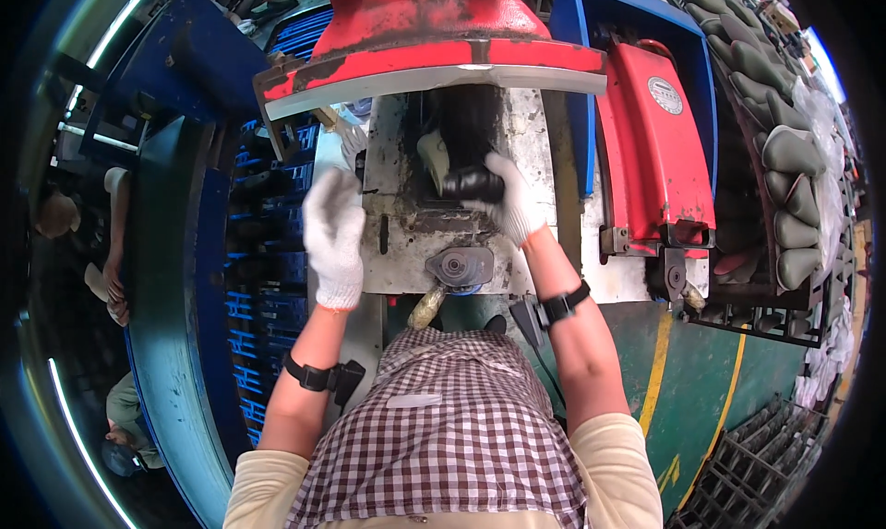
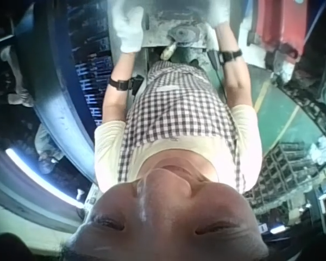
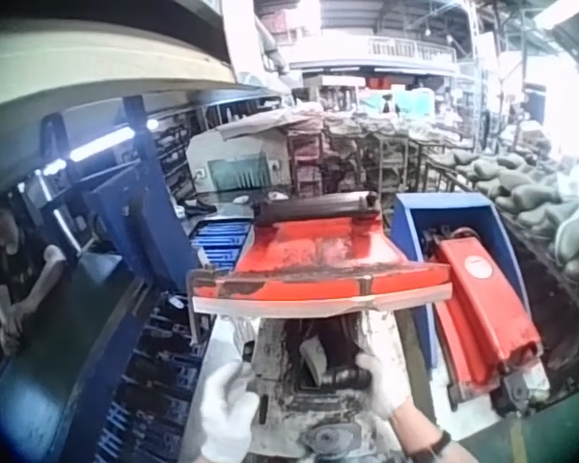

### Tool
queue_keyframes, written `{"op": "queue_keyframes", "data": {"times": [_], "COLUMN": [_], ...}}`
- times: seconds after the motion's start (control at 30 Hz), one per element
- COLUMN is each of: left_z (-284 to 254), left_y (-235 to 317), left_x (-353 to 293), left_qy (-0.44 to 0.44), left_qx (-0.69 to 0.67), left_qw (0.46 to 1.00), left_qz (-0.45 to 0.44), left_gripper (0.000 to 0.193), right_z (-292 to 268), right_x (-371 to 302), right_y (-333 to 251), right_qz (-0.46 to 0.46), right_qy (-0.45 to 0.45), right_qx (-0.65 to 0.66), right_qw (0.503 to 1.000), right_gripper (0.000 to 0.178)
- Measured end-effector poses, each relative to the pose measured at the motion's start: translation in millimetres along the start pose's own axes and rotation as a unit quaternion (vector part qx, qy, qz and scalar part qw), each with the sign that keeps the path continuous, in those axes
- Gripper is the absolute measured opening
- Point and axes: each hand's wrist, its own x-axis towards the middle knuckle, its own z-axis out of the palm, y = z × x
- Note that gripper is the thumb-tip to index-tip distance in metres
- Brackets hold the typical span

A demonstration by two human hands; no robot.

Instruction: Operating industrial machinery to last and press shoe soles in a factory setting.

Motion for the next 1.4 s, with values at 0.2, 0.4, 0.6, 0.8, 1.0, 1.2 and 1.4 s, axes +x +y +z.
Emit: {"op": "queue_keyframes", "data": {"times": [0.2,0.4,0.6,0.8,1.0,1.2,1.4], "left_z": [6.7,-17.8,-46.4,-72.9,-85.7,-107.3,-181.4], "left_y": [-27.3,5.8,31.6,29.1,23.6,-13.1,-90.4], "left_x": [-30.6,-47.7,-81.7,-121.1,-139.6,-160.6,-174.9], "left_qy": [-0.095,-0.049,-0.075,-0.098,-0.092,-0.037,0.354], "left_qx": [-0.336,-0.201,0.212,0.186,0.145,0.145,-0.052], "left_qw": [0.883,0.931,0.973,0.964,0.968,0.956,0.844], "left_qz": [-0.312,-0.300,-0.055,-0.163,-0.183,-0.253,-0.398], "left_gripper": [0.075,0.080,0.119,0.122,0.122,0.114,0.073], "right_z": [19.6,48.8,86.6,110.5,124.7,96.4,35.2], "right_x": [-60.2,-64.5,-57.8,-56.4,-50.1,-29.3,-65.1], "right_y": [40.6,39.9,31.5,14.5,40.6,57.9,74.4], "right_qz": [0.145,0.016,-0.135,-0.131,-0.087,-0.249,-0.350], "right_qy": [-0.149,-0.286,-0.242,-0.243,-0.228,-0.125,0.032], "right_qx": [0.347,-0.094,-0.131,-0.173,-0.189,-0.477,-0.626], "right_qw": [0.914,0.953,0.952,0.946,0.951,0.834,0.696], "right_gripper": [0.062,0.069,0.052,0.040,0.019,0.015,0.013]}}
